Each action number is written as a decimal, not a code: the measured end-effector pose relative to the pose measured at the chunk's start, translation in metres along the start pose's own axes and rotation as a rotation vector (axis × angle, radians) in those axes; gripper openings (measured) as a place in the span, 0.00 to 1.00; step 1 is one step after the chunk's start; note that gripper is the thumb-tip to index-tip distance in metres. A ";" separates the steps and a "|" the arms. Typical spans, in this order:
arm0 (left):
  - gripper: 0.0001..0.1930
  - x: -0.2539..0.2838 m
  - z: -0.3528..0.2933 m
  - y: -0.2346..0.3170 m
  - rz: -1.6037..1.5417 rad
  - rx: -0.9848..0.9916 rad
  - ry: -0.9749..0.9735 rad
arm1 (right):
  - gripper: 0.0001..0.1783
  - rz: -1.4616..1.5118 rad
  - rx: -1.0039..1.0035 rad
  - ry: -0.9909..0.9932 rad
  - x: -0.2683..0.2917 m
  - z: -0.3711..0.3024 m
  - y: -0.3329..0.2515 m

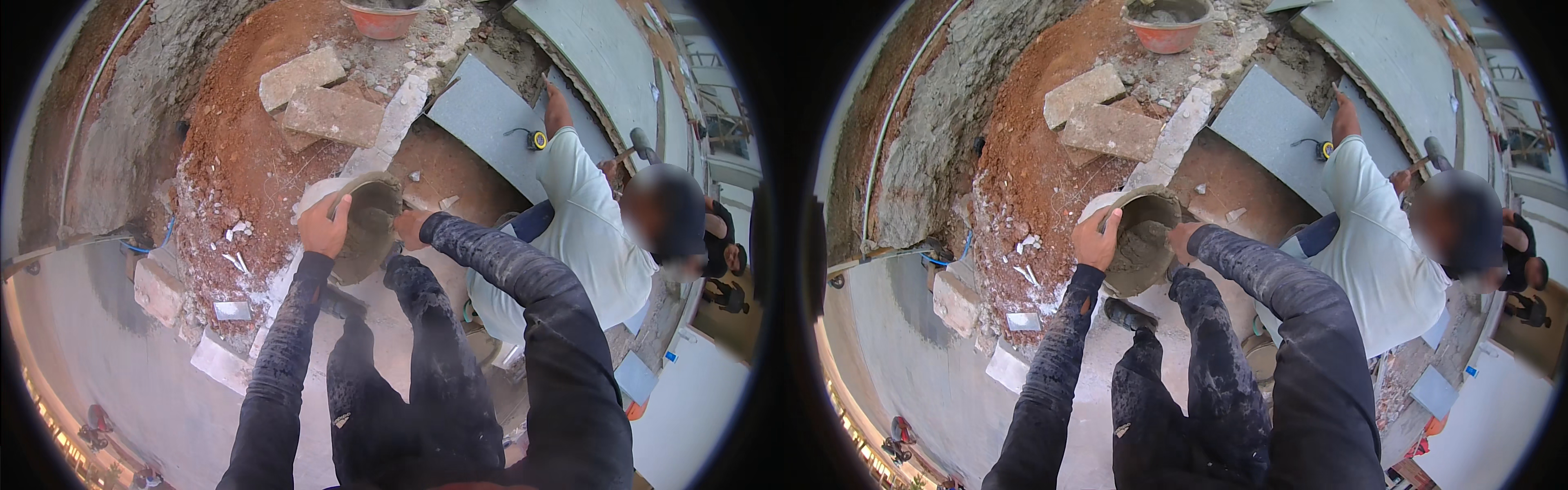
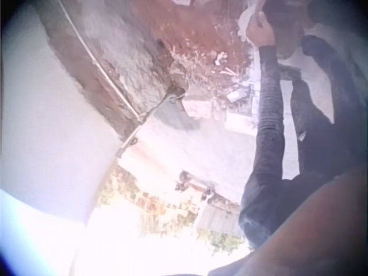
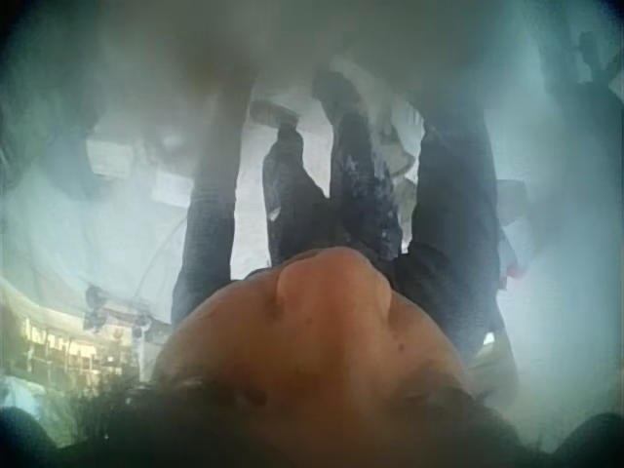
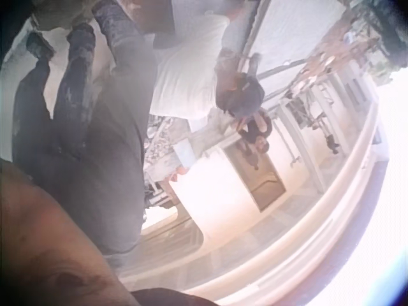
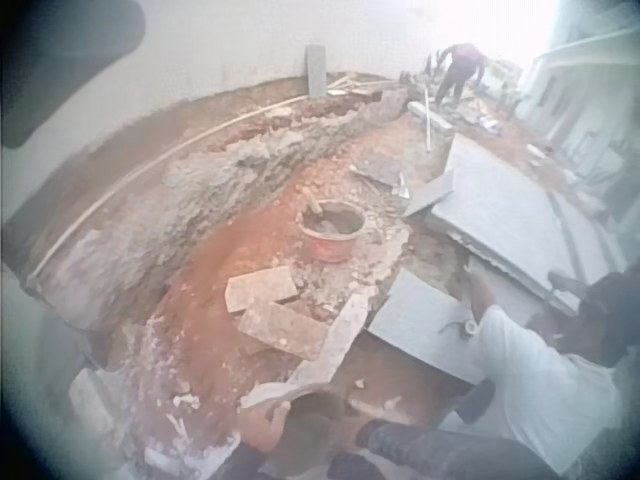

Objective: The person applies cement to the back of a square tile using a trowel. They then place the tile onto a prepared floor area and adjust its position. Another worker is visible nearby, also laying tiles.

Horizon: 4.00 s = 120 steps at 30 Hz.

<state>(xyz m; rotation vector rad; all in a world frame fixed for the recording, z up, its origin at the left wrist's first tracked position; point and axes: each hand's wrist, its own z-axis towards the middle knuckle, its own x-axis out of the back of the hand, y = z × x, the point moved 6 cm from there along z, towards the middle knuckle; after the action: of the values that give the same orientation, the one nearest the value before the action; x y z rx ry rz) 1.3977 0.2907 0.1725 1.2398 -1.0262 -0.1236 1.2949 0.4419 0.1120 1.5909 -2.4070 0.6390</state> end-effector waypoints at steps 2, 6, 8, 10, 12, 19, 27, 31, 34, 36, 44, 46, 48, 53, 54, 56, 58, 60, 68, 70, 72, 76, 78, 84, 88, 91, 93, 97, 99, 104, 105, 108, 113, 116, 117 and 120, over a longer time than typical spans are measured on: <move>0.17 0.001 0.003 -0.004 -0.022 0.048 -0.002 | 0.19 0.115 0.003 -0.045 -0.017 0.007 0.009; 0.16 0.003 0.008 -0.007 -0.029 0.065 -0.006 | 0.15 0.464 0.028 -0.080 -0.048 0.020 0.027; 0.16 0.001 0.009 -0.019 -0.029 0.072 0.015 | 0.12 0.671 0.085 -0.098 -0.046 0.012 0.021; 0.16 -0.001 0.011 -0.013 -0.048 0.086 -0.011 | 0.11 0.792 0.063 -0.173 -0.054 0.009 0.021; 0.16 -0.006 0.011 -0.012 -0.072 0.098 -0.028 | 0.11 0.923 0.076 -0.223 -0.069 0.010 0.019; 0.16 -0.010 0.014 -0.026 -0.070 0.132 -0.050 | 0.09 1.178 0.225 -0.269 -0.088 0.014 0.005; 0.16 0.001 0.030 -0.045 -0.132 0.191 -0.054 | 0.09 1.377 0.404 -0.255 -0.087 0.021 -0.022; 0.17 0.004 0.035 -0.055 -0.196 0.243 -0.086 | 0.09 1.468 0.453 -0.206 -0.091 0.022 -0.026; 0.18 0.005 0.039 -0.075 -0.239 0.299 -0.089 | 0.10 1.490 0.473 -0.186 -0.093 0.021 -0.026; 0.18 0.012 0.040 -0.087 -0.306 0.333 -0.068 | 0.12 1.474 0.486 -0.181 -0.090 0.022 -0.028; 0.16 0.026 0.044 -0.119 -0.408 0.394 -0.021 | 0.12 1.548 0.503 -0.121 -0.092 0.020 -0.040; 0.16 0.034 0.040 -0.140 -0.480 0.451 -0.005 | 0.11 1.556 0.517 -0.121 -0.091 0.017 -0.048; 0.16 0.035 0.031 -0.155 -0.585 0.504 0.048 | 0.11 1.527 0.510 -0.083 -0.085 0.008 -0.052; 0.17 0.036 0.026 -0.160 -0.511 0.478 0.082 | 0.10 1.559 0.443 -0.005 -0.092 -0.015 -0.047; 0.17 0.035 0.025 -0.166 -0.528 0.482 0.086 | 0.10 1.585 0.430 0.011 -0.093 -0.019 -0.043; 0.17 0.033 0.022 -0.176 -0.605 0.494 0.075 | 0.11 1.588 0.418 0.036 -0.098 -0.031 -0.042; 0.17 0.041 0.016 -0.193 -0.627 0.475 0.106 | 0.12 1.587 0.396 0.054 -0.099 -0.047 -0.044; 0.17 0.042 0.014 -0.197 -0.555 0.438 0.133 | 0.12 1.640 0.390 0.071 -0.105 -0.065 -0.045; 0.16 0.045 0.012 -0.180 -0.503 0.458 0.135 | 0.14 1.959 0.200 0.363 -0.094 -0.178 -0.017; 0.17 0.045 0.011 -0.169 -0.474 0.450 0.148 | 0.16 2.051 0.118 0.507 -0.085 -0.196 -0.001; 0.17 0.048 0.010 -0.172 -0.463 0.484 0.153 | 0.16 2.149 0.115 0.660 -0.072 -0.206 0.019; 0.16 0.043 0.013 -0.143 -0.426 0.557 0.115 | 0.13 2.198 0.040 0.904 -0.040 -0.210 0.088; 0.16 0.049 0.010 -0.158 -0.416 0.535 0.152 | 0.12 2.240 -0.008 0.959 -0.013 -0.199 0.133; 0.15 0.045 0.013 -0.164 -0.461 0.652 0.189 | 0.07 2.392 -0.060 1.033 0.064 -0.105 0.386; 0.16 0.025 0.029 -0.134 -0.511 0.697 0.187 | 0.05 2.248 -0.342 1.158 0.105 -0.081 0.535; 0.18 0.043 0.015 -0.147 -0.420 0.710 0.199 | 0.06 2.126 -0.422 1.140 0.120 -0.069 0.520; 0.17 0.045 0.010 -0.150 -0.368 0.708 0.186 | 0.08 2.229 -0.311 1.113 0.093 -0.063 0.490; 0.17 0.049 0.008 -0.142 -0.212 0.622 0.130 | 0.11 2.155 -0.282 1.161 0.046 -0.099 0.364; 0.17 0.042 0.018 -0.122 -0.252 0.595 0.141 | 0.12 2.115 -0.225 1.126 0.026 -0.129 0.283; 0.18 0.041 0.025 -0.127 -0.283 0.556 0.133 | 0.18 1.860 -0.160 0.820 -0.070 -0.186 0.110; 0.19 0.040 0.029 -0.124 -0.225 0.522 0.082 | 0.18 1.730 -0.177 0.706 -0.083 -0.193 0.085; 0.19 0.035 0.034 -0.113 -0.232 0.438 0.114 | 0.21 0.987 0.037 0.730 -0.048 -0.179 0.026; 0.19 0.028 0.036 -0.087 -0.127 0.354 0.092 | 0.12 0.290 -0.135 0.660 -0.002 -0.072 -0.009; 0.19 0.011 0.036 -0.066 -0.124 0.247 0.046 | 0.09 0.161 -0.212 0.652 0.006 -0.010 -0.005; 0.19 0.012 0.035 -0.060 -0.122 0.218 0.025 | 0.10 0.160 -0.186 0.628 0.003 0.002 -0.007; 0.18 0.022 0.030 -0.064 -0.141 0.251 0.022 | 0.07 0.018 0.004 0.528 -0.011 -0.008 -0.026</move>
<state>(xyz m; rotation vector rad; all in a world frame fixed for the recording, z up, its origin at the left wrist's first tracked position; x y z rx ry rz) 1.4167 0.2319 0.1316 1.5395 -0.9554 -0.0921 1.3228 0.4455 0.1211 1.2068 -2.0268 0.9296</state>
